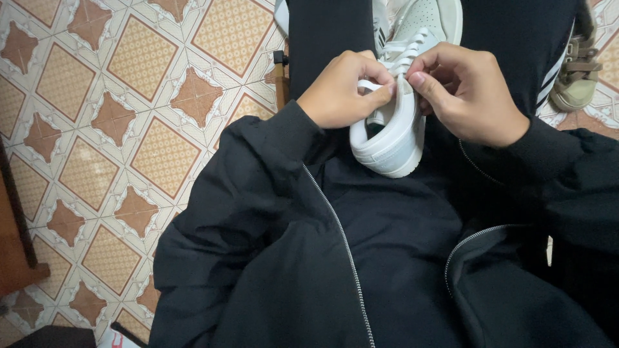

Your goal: Lacing a white sneaker by threading laces through eyelets and tying them.

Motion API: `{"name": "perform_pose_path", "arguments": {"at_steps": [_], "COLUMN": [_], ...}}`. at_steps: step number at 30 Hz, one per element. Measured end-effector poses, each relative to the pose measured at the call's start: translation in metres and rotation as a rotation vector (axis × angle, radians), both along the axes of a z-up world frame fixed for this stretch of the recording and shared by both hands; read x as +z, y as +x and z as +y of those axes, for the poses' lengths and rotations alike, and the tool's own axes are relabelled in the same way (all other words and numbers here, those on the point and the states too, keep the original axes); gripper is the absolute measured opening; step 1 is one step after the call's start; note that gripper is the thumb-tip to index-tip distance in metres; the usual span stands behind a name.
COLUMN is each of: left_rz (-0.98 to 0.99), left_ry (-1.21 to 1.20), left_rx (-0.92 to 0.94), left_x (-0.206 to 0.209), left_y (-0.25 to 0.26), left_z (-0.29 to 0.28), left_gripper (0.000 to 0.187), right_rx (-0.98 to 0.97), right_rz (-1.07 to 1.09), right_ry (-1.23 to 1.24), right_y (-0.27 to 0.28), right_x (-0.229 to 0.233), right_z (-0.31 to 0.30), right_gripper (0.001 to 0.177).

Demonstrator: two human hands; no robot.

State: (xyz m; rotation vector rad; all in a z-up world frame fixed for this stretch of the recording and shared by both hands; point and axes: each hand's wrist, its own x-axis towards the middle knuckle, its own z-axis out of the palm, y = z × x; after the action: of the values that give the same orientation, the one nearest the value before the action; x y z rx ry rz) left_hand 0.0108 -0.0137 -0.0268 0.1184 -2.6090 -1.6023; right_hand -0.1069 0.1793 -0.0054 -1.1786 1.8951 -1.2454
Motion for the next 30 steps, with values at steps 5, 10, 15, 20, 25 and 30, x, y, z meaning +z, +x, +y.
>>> {"name": "perform_pose_path", "arguments": {"at_steps": [5,10,15,20,25,30], "left_rz": [-0.038,0.027,0.051,0.029,0.211,0.165], "left_ry": [-0.007,-0.101,-0.001,0.128,-0.161,-0.247], "left_rx": [0.040,0.068,0.035,0.018,0.087,0.052], "left_x": [-0.006,-0.013,-0.014,-0.010,-0.005,-0.013], "left_y": [-0.004,-0.007,-0.009,-0.009,-0.008,-0.016], "left_z": [-0.002,-0.006,-0.007,-0.007,-0.003,-0.006], "left_gripper": [0.012,0.017,0.019,0.025,0.030,0.032], "right_rx": [-0.052,-0.112,-0.154,-0.215,-0.296,-0.262], "right_rz": [0.045,0.083,0.104,0.001,0.004,0.049], "right_ry": [-0.020,-0.083,-0.119,-0.243,-0.418,-0.411], "right_y": [0.004,0.006,0.008,0.003,-0.004,-0.014], "right_x": [-0.011,-0.013,-0.007,-0.012,-0.010,-0.011], "right_z": [-0.001,0.000,0.003,0.006,0.009,0.016], "right_gripper": [0.007,0.011,0.015,0.015,0.012,0.018]}}
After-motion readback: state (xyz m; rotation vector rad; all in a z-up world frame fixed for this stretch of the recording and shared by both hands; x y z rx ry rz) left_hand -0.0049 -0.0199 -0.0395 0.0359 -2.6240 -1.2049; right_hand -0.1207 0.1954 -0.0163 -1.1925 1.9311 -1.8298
